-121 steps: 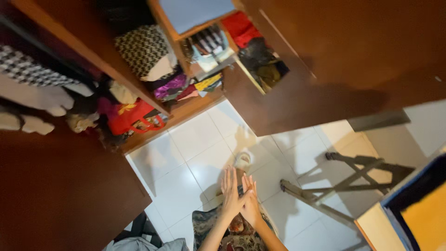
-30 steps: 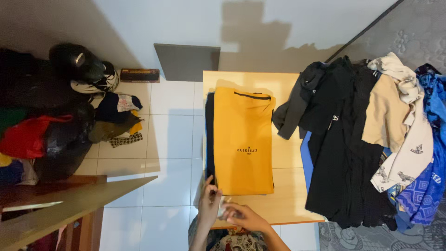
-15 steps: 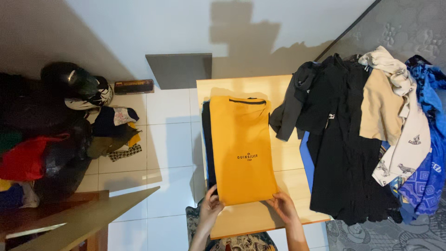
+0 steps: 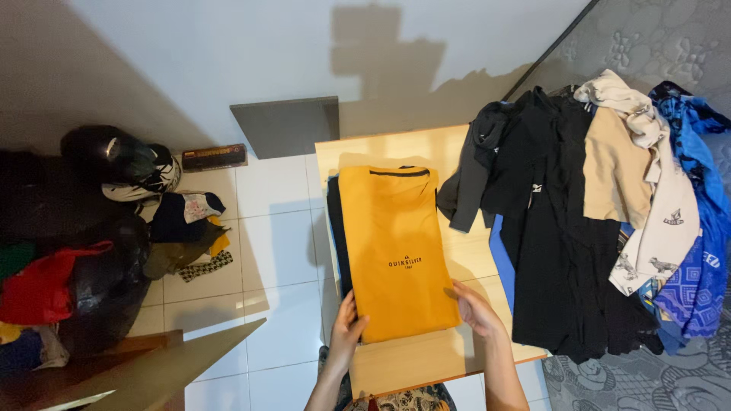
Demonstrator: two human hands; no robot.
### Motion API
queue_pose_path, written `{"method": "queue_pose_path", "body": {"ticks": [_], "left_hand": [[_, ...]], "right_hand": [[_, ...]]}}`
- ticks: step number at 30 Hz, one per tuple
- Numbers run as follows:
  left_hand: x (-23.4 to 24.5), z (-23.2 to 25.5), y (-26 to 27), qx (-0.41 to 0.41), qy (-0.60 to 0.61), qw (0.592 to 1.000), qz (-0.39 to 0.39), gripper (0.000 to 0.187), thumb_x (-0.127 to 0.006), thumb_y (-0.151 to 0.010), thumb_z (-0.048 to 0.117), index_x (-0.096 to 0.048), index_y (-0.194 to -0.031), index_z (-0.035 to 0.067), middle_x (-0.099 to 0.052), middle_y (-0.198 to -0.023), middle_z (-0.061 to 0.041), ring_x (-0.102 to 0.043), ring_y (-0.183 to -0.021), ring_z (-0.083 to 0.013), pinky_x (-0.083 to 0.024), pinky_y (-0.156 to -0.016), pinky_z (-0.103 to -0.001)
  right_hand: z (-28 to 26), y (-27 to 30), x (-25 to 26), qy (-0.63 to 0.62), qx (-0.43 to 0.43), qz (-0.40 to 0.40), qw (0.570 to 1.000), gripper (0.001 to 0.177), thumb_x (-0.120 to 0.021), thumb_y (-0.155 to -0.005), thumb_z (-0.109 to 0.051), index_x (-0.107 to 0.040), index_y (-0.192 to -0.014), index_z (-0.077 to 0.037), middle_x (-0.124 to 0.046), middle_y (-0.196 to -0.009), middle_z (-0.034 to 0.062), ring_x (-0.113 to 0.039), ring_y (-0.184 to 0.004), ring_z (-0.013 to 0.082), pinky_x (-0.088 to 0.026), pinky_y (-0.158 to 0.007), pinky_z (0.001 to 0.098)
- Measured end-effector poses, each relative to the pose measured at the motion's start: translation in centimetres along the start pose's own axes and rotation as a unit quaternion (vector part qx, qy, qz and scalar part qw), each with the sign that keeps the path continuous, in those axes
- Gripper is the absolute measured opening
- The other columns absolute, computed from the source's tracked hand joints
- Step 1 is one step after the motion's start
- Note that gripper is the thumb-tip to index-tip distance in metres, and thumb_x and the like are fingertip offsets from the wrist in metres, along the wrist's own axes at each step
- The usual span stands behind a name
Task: The person folds several shirts including a black one, a yellow one, and a blue polo shirt by hand on a low table, then places them into a wooden closet.
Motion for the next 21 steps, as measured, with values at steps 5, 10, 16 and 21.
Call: {"method": "queue_pose_path", "body": {"ticks": [5, 10, 16, 21], "left_hand": [[-1.0, 2.9, -2.8, -0.160, 0.021, 0.986, -0.037, 0.068, -0.068, -0.095, 0.013, -0.035, -0.153, 0.004, -0.059, -0.142, -0.016, -0.058, -0.128, -0.0226, -0.051, -0.103, -0.036], [-2.2, 7.5, -4.5, -0.179, 0.022, 0.983, -0.036, 0.059, -0.070, -0.094, 0.015, -0.044, -0.146, 0.002, -0.069, -0.128, -0.012, -0.066, -0.113, -0.0193, -0.055, -0.094, -0.033], [-2.4, 9.1, -6.5, -0.172, -0.030, 0.984, -0.039, 0.046, -0.072, -0.091, 0.013, -0.057, -0.133, 0.000, -0.074, -0.117, -0.010, -0.068, -0.106, -0.0172, -0.055, -0.090, -0.031], [-2.0, 6.9, -8.1, -0.025, 0.121, 0.987, -0.100, 0.044, -0.073, -0.092, 0.015, -0.062, -0.132, -0.001, -0.074, -0.120, -0.010, -0.069, -0.110, -0.0194, -0.053, -0.094, -0.033]], "right_hand": [[-2.4, -1.8, -2.7, -0.028, -0.069, 0.044, 0.996, 0.064, -0.054, -0.098, -0.043, -0.055, -0.144, 0.001, -0.066, -0.138, 0.0166, -0.065, -0.120, 0.0232, -0.056, -0.090, 0.0334], [-5.9, -2.3, -6.9, -0.072, -0.093, 0.043, 0.992, 0.059, -0.055, -0.097, -0.038, -0.054, -0.142, 0.002, -0.066, -0.132, 0.0205, -0.066, -0.117, 0.0295, -0.057, -0.094, 0.0403], [-8.3, -0.9, -9.1, -0.013, -0.010, 0.025, 1.000, 0.059, -0.063, -0.089, -0.014, -0.050, -0.146, -0.004, -0.067, -0.135, 0.0145, -0.069, -0.115, 0.0243, -0.056, -0.097, 0.0356], [-6.9, -1.6, -7.8, -0.067, 0.023, -0.018, 0.997, 0.060, -0.062, -0.083, -0.008, -0.054, -0.142, 0.001, -0.071, -0.126, 0.0182, -0.073, -0.107, 0.0257, -0.059, -0.093, 0.0372]]}}
Point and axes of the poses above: each hand's wrist, its own y-axis away from the middle knuckle, its own x-axis out of the back of the hand, z = x × y, the point moved 1 cm from there along -y, towards the middle knuckle
